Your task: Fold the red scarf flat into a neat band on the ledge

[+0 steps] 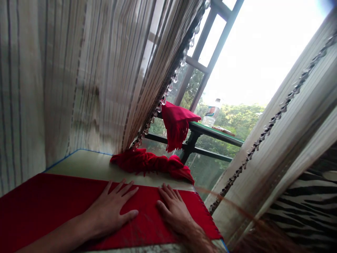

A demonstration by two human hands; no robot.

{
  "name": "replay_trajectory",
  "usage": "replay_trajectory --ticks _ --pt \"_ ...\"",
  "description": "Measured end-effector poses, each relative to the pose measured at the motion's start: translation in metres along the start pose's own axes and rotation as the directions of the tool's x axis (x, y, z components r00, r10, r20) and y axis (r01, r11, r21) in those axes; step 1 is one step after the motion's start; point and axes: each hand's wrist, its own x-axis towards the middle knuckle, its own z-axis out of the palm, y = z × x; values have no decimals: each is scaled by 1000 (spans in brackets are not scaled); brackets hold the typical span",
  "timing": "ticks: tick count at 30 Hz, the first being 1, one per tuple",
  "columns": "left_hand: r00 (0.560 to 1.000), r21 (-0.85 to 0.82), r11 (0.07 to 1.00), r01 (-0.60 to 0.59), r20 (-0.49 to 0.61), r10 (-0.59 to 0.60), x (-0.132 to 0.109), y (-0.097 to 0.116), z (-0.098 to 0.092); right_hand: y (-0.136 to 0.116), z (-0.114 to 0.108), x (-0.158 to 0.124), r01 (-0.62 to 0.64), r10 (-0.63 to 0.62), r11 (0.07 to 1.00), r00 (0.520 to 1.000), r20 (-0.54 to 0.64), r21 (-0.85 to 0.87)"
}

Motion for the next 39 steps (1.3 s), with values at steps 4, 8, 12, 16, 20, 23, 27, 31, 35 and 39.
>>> replay_trajectory --ticks 4,8,12,16,20,23,27,31,35,39 --pt "1000 -9 1000 -10 -10 10 0 -1 0 79 -7 -21 -194 188 980 978 -95 -55" --pt "1000 -17 1000 -2 -10 2 -2 2 -4 137 -22 -42 -395 391 918 915 -104 -24" --pt "1000 -8 1000 -2 -1 2 -1 1 -3 125 -32 -45 -413 407 911 894 -190 4" --pt "999 -13 1000 -15 -28 14 5 -8 7 44 -26 -35 -166 164 986 973 -165 1" --pt "999 15 1000 -9 -46 10 9 -14 14 -22 -12 -26 1 0 998 1000 -20 56" --pt "999 37 999 -1 -35 3 8 -11 10 -18 -5 -31 -1 1 998 1000 11 56" --pt "1000 37 999 3 -5 -2 5 -7 4 39 -10 -55 -181 181 983 983 -29 -12" --pt "1000 16 1000 -4 -13 5 3 -6 2 82 -22 -76 -319 317 947 946 -64 -20" --pt "996 5 998 -67 -51 67 -4 2 -3 77 -26 -72 -321 320 947 944 -84 7" --pt "991 -27 991 -132 -38 131 -11 13 -5 38 -21 -44 -182 186 982 980 -74 51"
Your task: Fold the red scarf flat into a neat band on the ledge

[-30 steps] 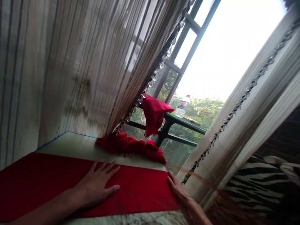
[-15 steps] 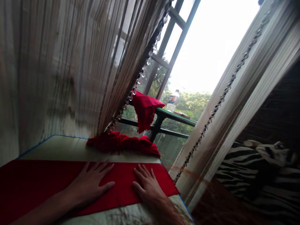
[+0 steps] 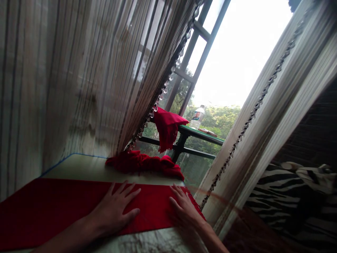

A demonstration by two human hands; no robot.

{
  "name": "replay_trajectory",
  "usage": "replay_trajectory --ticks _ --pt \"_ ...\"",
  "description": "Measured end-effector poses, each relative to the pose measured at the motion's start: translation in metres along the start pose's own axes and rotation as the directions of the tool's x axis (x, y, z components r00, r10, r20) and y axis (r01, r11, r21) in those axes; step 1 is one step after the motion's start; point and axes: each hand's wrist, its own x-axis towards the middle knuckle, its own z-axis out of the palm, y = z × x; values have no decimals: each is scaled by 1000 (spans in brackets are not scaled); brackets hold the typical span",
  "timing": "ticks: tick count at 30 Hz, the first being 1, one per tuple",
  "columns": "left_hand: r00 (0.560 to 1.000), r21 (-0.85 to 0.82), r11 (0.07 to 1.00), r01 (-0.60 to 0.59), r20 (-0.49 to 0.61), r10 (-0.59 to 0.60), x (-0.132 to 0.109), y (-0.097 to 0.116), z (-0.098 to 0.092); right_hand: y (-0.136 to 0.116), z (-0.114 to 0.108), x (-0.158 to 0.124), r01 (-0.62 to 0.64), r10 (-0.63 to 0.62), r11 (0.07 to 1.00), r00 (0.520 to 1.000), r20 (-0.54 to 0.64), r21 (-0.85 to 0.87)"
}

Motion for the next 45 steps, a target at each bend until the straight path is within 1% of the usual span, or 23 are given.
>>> replay_trajectory --ticks 2,4,5,7,9,10,12,14,17,20,22,25,28,30,33,35,38,41,45 --pt "1000 -12 1000 -10 25 10 -2 3 2 -28 4 10 94 -95 995 995 29 30" --pt "998 -17 1000 -9 57 10 -3 5 4 -56 5 17 188 -192 980 980 60 63" --pt "998 -18 1000 -3 64 4 -4 6 4 -68 5 19 240 -247 967 966 81 86" --pt "998 -20 1000 0 61 1 -4 7 5 -89 4 20 345 -364 928 922 136 141" --pt "999 -24 1000 -11 44 13 -4 7 6 -102 5 19 424 -456 886 871 186 189" --pt "999 -24 1000 -12 29 12 -4 7 6 -106 6 18 442 -477 875 857 197 199" --pt "1000 -27 1000 2 8 -2 -4 8 8 -106 10 17 450 -483 872 854 192 195" --pt "1000 -42 999 20 13 -19 -3 7 10 -103 15 17 449 -477 876 860 183 175" --pt "998 -75 997 25 56 -21 -1 5 12 -95 19 21 457 -478 878 858 190 145" --pt "998 -69 996 51 27 -49 1 -1 15 -91 19 27 435 -448 894 869 208 109" --pt "995 -35 995 96 -8 -96 3 -10 16 -87 16 31 400 -409 912 886 219 88" --pt "978 23 979 201 -53 -199 7 -25 13 -80 13 33 352 -360 933 910 208 75" --pt "962 64 961 271 -50 -268 10 -36 9 -75 13 32 345 -357 934 916 182 93" --pt "961 87 957 275 -43 -273 11 -38 7 -74 13 31 355 -369 928 915 164 112" --pt "969 93 965 244 -56 -240 11 -40 10 -72 13 30 366 -382 922 911 153 123" --pt "972 104 967 234 -55 -230 12 -41 12 -67 12 32 355 -368 929 918 149 106" --pt "972 143 961 235 -40 -232 13 -43 15 -49 12 37 284 -290 957 948 128 62" --pt "973 159 960 231 -39 -228 14 -44 16 -19 9 45 176 -177 984 980 92 21" --pt "970 157 957 244 -21 -244 15 -42 15 17 5 56 20 -20 999 1000 22 -39"
